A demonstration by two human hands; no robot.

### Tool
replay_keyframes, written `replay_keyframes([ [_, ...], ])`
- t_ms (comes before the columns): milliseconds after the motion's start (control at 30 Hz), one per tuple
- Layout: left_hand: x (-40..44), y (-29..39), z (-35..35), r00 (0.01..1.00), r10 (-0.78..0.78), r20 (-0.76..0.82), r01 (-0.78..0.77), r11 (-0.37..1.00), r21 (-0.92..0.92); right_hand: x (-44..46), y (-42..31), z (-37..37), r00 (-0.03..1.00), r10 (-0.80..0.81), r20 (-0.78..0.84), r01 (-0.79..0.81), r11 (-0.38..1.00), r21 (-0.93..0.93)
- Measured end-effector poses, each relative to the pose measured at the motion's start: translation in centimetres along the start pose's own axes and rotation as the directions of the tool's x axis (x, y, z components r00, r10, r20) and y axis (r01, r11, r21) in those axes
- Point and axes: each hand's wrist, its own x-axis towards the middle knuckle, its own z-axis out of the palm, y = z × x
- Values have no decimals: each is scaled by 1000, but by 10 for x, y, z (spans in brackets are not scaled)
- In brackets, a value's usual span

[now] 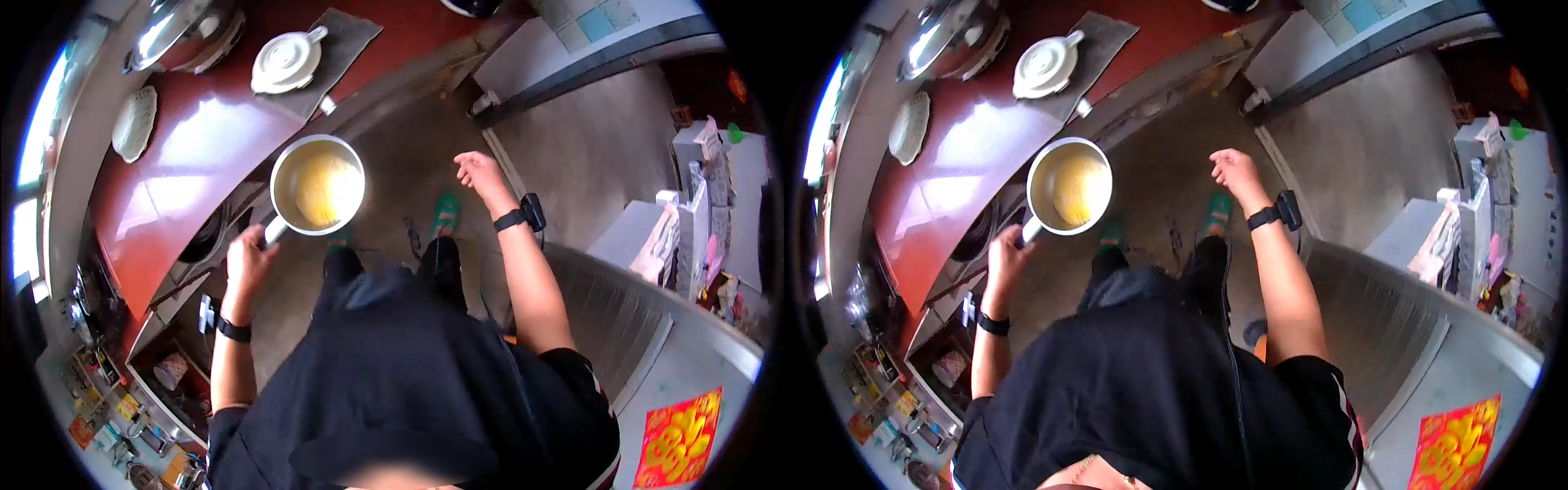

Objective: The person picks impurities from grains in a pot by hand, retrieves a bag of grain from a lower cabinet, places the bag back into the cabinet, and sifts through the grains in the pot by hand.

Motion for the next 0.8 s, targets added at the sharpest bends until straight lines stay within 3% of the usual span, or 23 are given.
replay_keyframes([
  [33, 8, 17, 22, 997, -50, 63, 43, 993, 112, 24, 7, -12, 999, 0, 51, -1, 1000, 20],
  [200, 56, 84, 127, 996, -39, 82, 25, 985, 168, 95, 3, -50, 982, -147, 116, 159, 982, -106],
  [267, 79, 90, 168, 998, -45, 39, 41, 994, 105, 122, 9, -50, 977, -189, 94, 204, 962, -182],
  [400, 121, 86, 236, 998, -65, 17, 64, 995, 71, 158, 23, -41, 979, -180, 99, 197, 959, -204],
  [467, 135, 75, 266, 994, -104, 31, 101, 992, 75, 184, 40, -32, 959, -249, 137, 270, 948, -167],
  [700, 196, 17, 356, 985, -172, 34, 167, 979, 121, 266, 38, 9, 841, -528, 117, 541, 815, -207],
  [800, 221, -11, 396, 992, -75, -104, 81, 995, 57, 307, 53, 45, 641, -763, 79, 756, 611, -234],
])
